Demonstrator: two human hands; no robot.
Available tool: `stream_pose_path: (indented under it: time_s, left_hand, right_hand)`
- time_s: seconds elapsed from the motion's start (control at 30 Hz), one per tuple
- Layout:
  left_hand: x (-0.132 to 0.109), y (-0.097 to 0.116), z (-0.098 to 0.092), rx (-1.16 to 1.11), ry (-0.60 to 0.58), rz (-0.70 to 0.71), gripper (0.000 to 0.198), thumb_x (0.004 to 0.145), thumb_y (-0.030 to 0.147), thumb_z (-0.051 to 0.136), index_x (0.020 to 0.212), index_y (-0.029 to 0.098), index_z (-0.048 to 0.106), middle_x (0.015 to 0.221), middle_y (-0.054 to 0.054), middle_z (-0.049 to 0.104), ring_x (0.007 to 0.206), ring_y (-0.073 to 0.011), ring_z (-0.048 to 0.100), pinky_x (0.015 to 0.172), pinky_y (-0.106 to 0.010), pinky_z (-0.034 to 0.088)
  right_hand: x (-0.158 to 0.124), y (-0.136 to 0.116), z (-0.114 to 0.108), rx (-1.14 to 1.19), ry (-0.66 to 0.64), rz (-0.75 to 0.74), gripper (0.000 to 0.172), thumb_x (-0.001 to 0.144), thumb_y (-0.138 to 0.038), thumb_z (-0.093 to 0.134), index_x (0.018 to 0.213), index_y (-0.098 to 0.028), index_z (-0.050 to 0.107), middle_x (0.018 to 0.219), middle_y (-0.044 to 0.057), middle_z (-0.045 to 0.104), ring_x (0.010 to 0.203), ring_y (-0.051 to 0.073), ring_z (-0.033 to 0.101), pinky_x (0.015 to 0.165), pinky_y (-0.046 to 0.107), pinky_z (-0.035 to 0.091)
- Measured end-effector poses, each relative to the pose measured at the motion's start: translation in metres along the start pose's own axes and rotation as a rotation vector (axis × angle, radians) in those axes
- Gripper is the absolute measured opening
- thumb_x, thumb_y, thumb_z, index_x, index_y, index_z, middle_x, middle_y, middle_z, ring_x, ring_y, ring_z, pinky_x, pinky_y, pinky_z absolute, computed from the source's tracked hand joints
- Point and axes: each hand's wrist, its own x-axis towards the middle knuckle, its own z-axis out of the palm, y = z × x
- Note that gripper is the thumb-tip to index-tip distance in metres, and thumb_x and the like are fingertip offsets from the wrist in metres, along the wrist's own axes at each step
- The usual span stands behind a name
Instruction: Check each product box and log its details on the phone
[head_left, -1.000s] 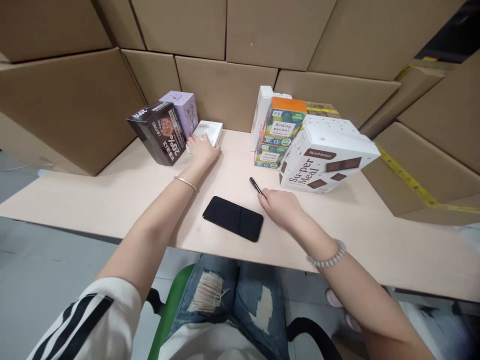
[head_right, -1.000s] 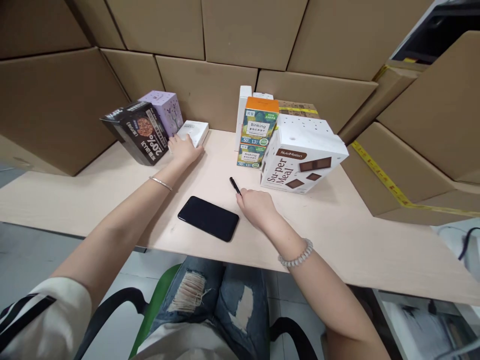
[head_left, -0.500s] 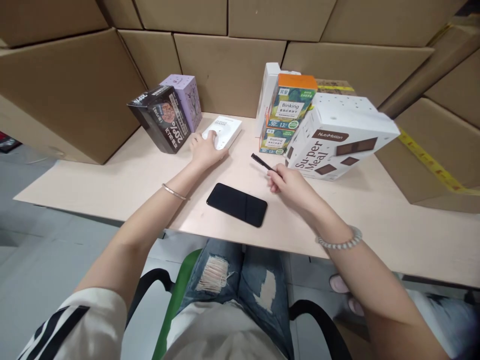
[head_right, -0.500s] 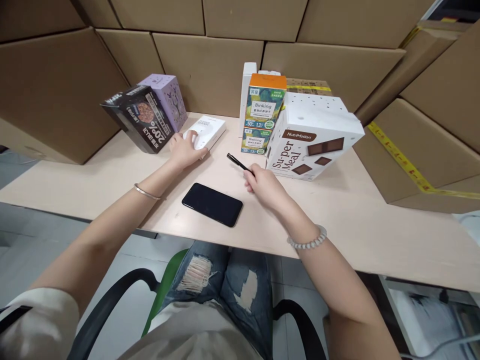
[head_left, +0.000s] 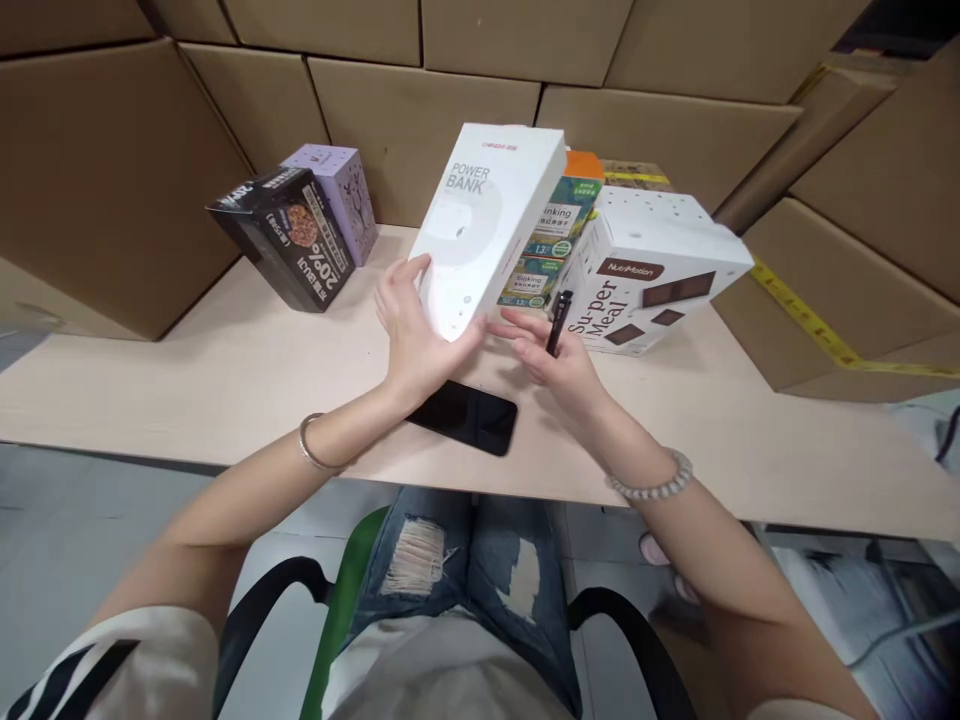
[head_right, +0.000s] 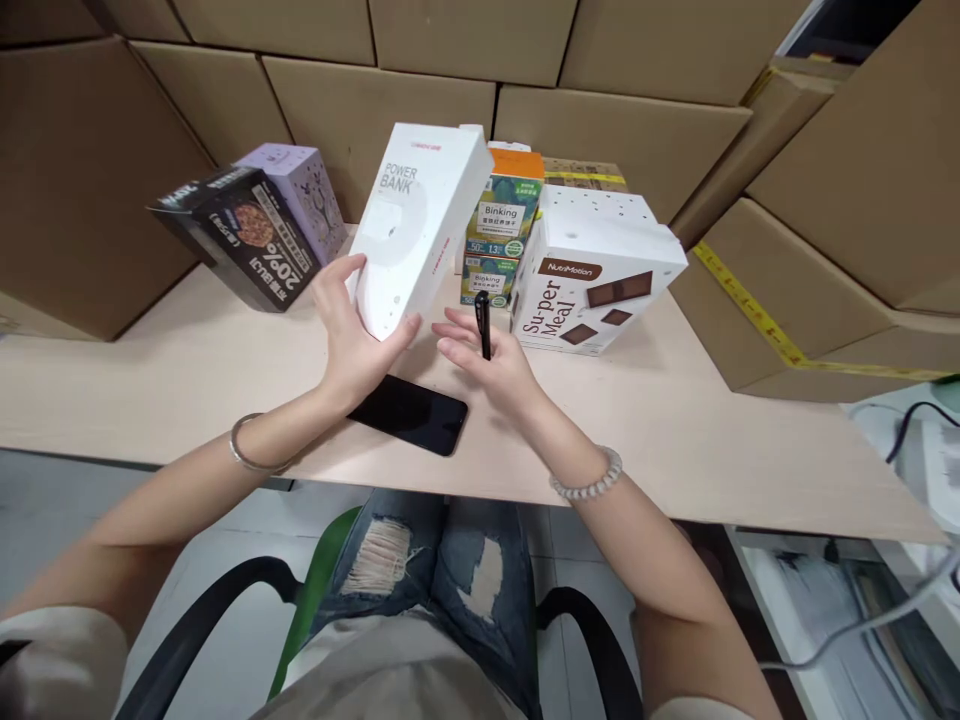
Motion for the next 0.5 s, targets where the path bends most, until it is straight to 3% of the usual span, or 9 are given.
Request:
stream_pose_path:
  time_s: [0.13,0.3,0.37,0.43,0.5]
  left_hand:
    - [-0.019,0.017,0.007,0.006,0.000,0.168,0.108,0.074,0.082,0.079,0.157,0.030,0.034,0.160,-0.019,0.039,0.154,-0.0440,0.035,0.130,-0.063,0.027]
    - [-0.033,0.031,0.007,-0.161,-0.163,0.353,0.114,0.074,0.085,0.078,0.163,0.031,0.032,0.162,-0.019,0.039,0.153,-0.0432,0.039,0.128,-0.061,0.033]
    - [-0.027,0.029,0.004,-0.320,-0.247,0.230,0.104,0.082,0.080,0.075,0.163,0.030,0.033,0.161,-0.018,0.044,0.149,-0.0381,0.046,0.123,-0.056,0.042]
    - [-0.013,0.023,0.000,-0.508,-0.357,-0.043,0.091,0.090,0.076,0.069,0.161,0.027,0.039,0.156,-0.017,0.053,0.139,-0.0334,0.058,0.113,-0.050,0.052]
    - [0.004,0.017,-0.005,-0.709,-0.520,-0.313,0.080,0.092,0.074,0.067,0.151,0.023,0.054,0.142,-0.015,0.067,0.126,-0.0313,0.068,0.104,-0.046,0.057]
  right_hand:
    - [0.001,0.008,0.003,0.062,0.079,-0.136,0.075,0.065,-0.074,0.091,0.120,-0.027,0.072,0.125,0.011,0.080,0.104,0.027,0.077,0.075,0.038,0.067]
    - [0.004,0.022,-0.008,-0.024,0.269,-0.197,0.060,0.082,-0.066,0.081,0.123,-0.024,0.071,0.126,0.012,0.079,0.124,0.034,0.073,0.099,0.051,0.066]
    - [0.006,0.026,-0.015,-0.022,0.286,-0.200,0.062,0.080,-0.067,0.081,0.123,-0.022,0.072,0.119,0.012,0.081,0.121,0.036,0.074,0.102,0.055,0.064]
    - [0.008,0.027,-0.019,-0.004,0.278,-0.204,0.066,0.074,-0.068,0.084,0.121,-0.023,0.074,0.115,0.012,0.082,0.117,0.037,0.075,0.101,0.057,0.064]
    - [0.008,0.025,-0.020,0.009,0.253,-0.212,0.067,0.071,-0.068,0.087,0.118,-0.023,0.075,0.116,0.012,0.082,0.117,0.038,0.076,0.102,0.058,0.064]
